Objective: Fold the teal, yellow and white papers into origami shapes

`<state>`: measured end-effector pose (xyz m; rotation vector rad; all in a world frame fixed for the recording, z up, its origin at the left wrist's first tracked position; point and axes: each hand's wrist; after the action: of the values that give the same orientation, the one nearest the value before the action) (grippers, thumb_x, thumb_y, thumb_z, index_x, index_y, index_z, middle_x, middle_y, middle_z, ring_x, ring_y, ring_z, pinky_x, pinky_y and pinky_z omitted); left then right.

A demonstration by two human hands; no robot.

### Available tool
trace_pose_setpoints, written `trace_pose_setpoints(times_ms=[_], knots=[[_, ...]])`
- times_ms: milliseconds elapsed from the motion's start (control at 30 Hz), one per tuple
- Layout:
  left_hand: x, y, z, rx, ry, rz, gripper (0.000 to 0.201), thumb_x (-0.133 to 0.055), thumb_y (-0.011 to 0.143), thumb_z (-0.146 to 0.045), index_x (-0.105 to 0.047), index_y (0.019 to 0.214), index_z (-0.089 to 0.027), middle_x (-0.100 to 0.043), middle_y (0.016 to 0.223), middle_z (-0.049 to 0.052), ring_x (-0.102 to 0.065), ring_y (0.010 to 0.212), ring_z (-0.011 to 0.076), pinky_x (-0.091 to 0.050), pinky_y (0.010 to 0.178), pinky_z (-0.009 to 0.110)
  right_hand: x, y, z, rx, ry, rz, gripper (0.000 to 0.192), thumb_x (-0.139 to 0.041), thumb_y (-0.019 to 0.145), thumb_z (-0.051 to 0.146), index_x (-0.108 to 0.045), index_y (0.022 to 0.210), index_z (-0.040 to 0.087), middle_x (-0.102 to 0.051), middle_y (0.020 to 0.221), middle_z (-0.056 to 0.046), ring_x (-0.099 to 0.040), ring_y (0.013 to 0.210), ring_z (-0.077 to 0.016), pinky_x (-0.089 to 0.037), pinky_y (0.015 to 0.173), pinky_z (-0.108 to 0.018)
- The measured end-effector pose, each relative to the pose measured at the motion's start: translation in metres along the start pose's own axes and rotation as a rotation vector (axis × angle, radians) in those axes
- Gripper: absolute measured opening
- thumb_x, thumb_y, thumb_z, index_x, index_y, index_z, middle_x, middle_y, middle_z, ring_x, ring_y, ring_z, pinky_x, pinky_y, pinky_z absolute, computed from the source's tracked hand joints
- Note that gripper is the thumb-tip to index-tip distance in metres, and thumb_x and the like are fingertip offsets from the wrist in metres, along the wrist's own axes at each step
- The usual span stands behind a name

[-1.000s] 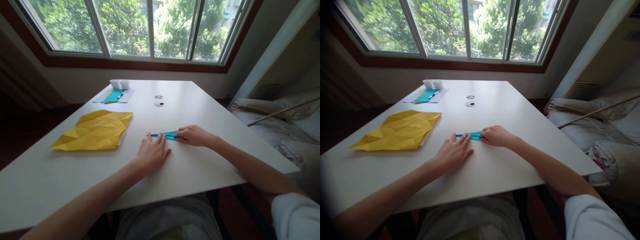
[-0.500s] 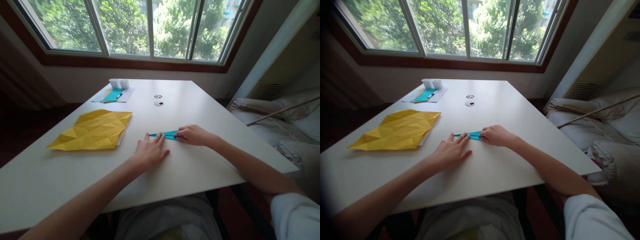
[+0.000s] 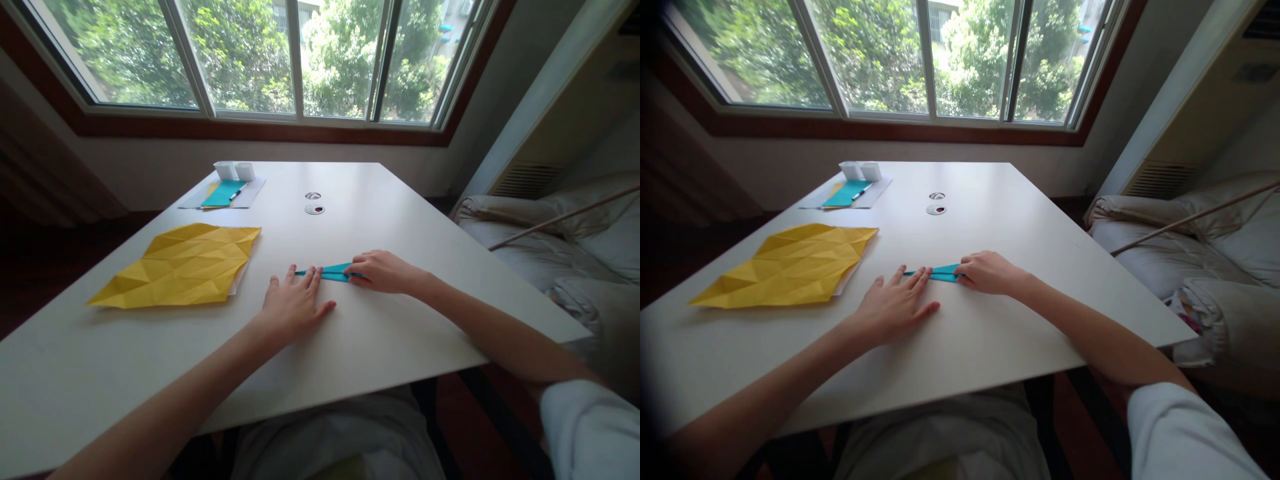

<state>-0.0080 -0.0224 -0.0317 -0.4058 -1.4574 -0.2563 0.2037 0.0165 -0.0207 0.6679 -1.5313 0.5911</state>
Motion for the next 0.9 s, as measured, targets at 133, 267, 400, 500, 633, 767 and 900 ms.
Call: trace_pose_setpoints(times_ms=[133, 267, 400, 500, 633, 767, 900], knots=[[-0.005, 0.003, 0.000, -0.057, 0.020, -0.055, 0.065, -0.023, 0.088, -0.056, -0.030, 0.139, -0.015, -0.032, 0.144, 0.013, -0.026, 0.132, 0.0306, -0.026, 0.099, 0.058, -0.009, 0.003, 0.017, -0.052, -0.047, -0.052, 0.044, -0.037, 0.091, 0.043, -0.053, 0.121, 0.014, -0.059, 0.108, -0.015, -0.055, 0.100, -0.0258, -0.039, 0.084, -0.038], [-0.009, 0.004, 0.001, -0.080, 0.034, -0.109, 0.065, -0.022, 0.089, -0.056, -0.034, 0.137, -0.015, -0.035, 0.142, 0.013, -0.030, 0.130, 0.0285, -0.027, 0.099, 0.054, -0.023, 0.007, 0.028, -0.027, 0.021, -0.079, 0.062, -0.032, 0.090, 0.051, -0.035, 0.136, 0.008, -0.033, 0.142, -0.019, -0.023, 0.132, -0.0308, -0.022, 0.105, -0.048], [-0.010, 0.004, 0.003, -0.077, 0.047, -0.106, 0.065, -0.025, 0.088, -0.057, -0.035, 0.137, -0.016, -0.036, 0.142, 0.012, -0.032, 0.129, 0.0307, -0.029, 0.098, 0.054, -0.030, 0.010, 0.021, -0.032, 0.212, 0.095, 0.071, -0.021, 0.090, 0.057, -0.018, 0.143, 0.011, -0.015, 0.149, -0.014, -0.008, 0.137, -0.0292, -0.013, 0.108, -0.050], [-0.008, 0.004, 0.002, -0.056, 0.056, -0.077, 0.066, -0.028, 0.087, -0.058, -0.034, 0.137, -0.015, -0.034, 0.143, 0.012, -0.033, 0.128, 0.0339, -0.032, 0.096, 0.054, -0.029, 0.007, 0.010, -0.065, 0.322, 0.194, 0.078, -0.020, 0.086, 0.064, -0.008, 0.145, 0.014, -0.007, 0.151, -0.011, -0.004, 0.138, -0.0278, -0.010, 0.110, -0.049], [-0.002, 0.002, 0.000, -0.018, 0.076, -0.023, 0.068, -0.029, 0.087, -0.058, -0.032, 0.139, -0.014, -0.031, 0.144, 0.014, -0.032, 0.128, 0.0355, -0.033, 0.094, 0.055, -0.026, 0.000, -0.005, -0.152, 0.370, 0.280, 0.082, -0.021, 0.084, 0.068, -0.002, 0.145, 0.017, 0.001, 0.151, -0.009, 0.000, 0.138, -0.0274, -0.008, 0.110, -0.048], [0.003, -0.003, 0.001, 0.073, 0.111, 0.028, 0.072, -0.031, 0.087, -0.058, -0.033, 0.138, -0.008, -0.032, 0.142, 0.019, -0.035, 0.126, 0.0351, -0.034, 0.094, 0.053, -0.025, -0.005, -0.011, -0.188, 0.381, 0.305, 0.085, -0.024, 0.082, 0.069, -0.002, 0.145, 0.016, 0.002, 0.151, -0.009, -0.001, 0.138, -0.0286, -0.009, 0.110, -0.048], [0.003, -0.004, 0.003, 0.104, 0.124, 0.033, 0.074, -0.032, 0.086, -0.059, -0.034, 0.136, -0.005, -0.033, 0.141, 0.022, -0.033, 0.128, 0.0353, -0.033, 0.095, 0.052, -0.025, -0.005, -0.011, -0.169, 0.381, 0.307, 0.085, -0.023, 0.082, 0.069, -0.001, 0.145, 0.016, 0.002, 0.151, -0.010, -0.001, 0.138, -0.0274, -0.008, 0.110, -0.048]])
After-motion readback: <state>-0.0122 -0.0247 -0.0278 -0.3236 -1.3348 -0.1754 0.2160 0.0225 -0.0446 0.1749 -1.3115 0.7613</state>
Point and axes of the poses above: each hand's wrist, its own y-axis towards the middle knuckle, its own x-axis out of the back of the hand, z = x × y
